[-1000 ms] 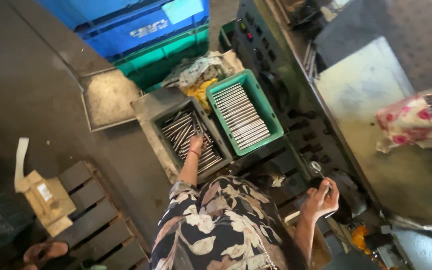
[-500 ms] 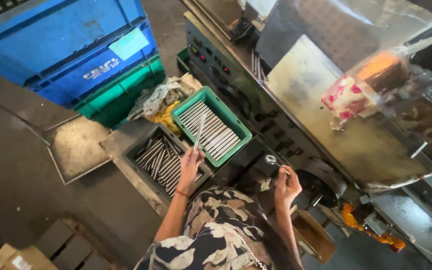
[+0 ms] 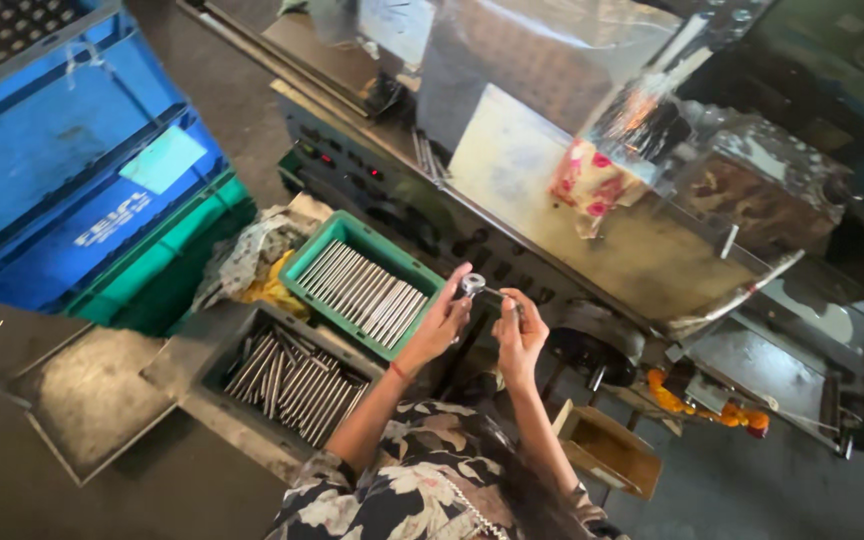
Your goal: The person repeatedly picks up metal rods from a green bin, inserts them into a grinding machine, and operates a lever to process them. After each cycle, the person removes the rod and places it into a separate bin, repeating the process for multiple rods.
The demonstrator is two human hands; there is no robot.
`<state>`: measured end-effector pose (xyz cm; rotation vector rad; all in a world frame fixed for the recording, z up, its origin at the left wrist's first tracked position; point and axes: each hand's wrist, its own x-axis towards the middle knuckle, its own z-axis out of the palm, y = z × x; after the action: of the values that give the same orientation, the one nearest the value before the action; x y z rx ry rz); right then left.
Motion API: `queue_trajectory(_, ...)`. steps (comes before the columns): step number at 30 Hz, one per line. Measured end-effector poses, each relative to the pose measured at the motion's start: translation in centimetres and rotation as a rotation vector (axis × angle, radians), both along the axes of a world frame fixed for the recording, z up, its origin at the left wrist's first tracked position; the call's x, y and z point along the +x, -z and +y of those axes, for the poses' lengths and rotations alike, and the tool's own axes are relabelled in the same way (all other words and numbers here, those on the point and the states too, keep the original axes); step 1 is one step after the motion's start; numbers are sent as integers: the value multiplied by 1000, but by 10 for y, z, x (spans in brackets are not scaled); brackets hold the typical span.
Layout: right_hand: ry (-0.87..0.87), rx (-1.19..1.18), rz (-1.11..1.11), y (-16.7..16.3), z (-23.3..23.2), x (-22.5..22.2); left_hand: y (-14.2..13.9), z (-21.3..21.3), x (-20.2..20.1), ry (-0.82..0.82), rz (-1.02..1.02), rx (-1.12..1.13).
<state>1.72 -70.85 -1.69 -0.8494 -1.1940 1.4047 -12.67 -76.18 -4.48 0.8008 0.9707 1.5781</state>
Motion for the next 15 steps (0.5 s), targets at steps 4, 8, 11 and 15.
queue_trajectory(4, 31, 149, -116, -9, -1, 11, -10, 8, 7, 153, -282, 8)
queue_trajectory(8, 14, 44, 28, -11, 1, 21, -7, 21, 14, 242, -266, 104)
queue_trajectory(11, -15, -72, 80, 0, 9, 31, -5, 32, 25, -2, 109, 166)
queue_trajectory(15, -314, -724, 273, 33, 27, 66, -13, 32, 16, -101, 751, 503)
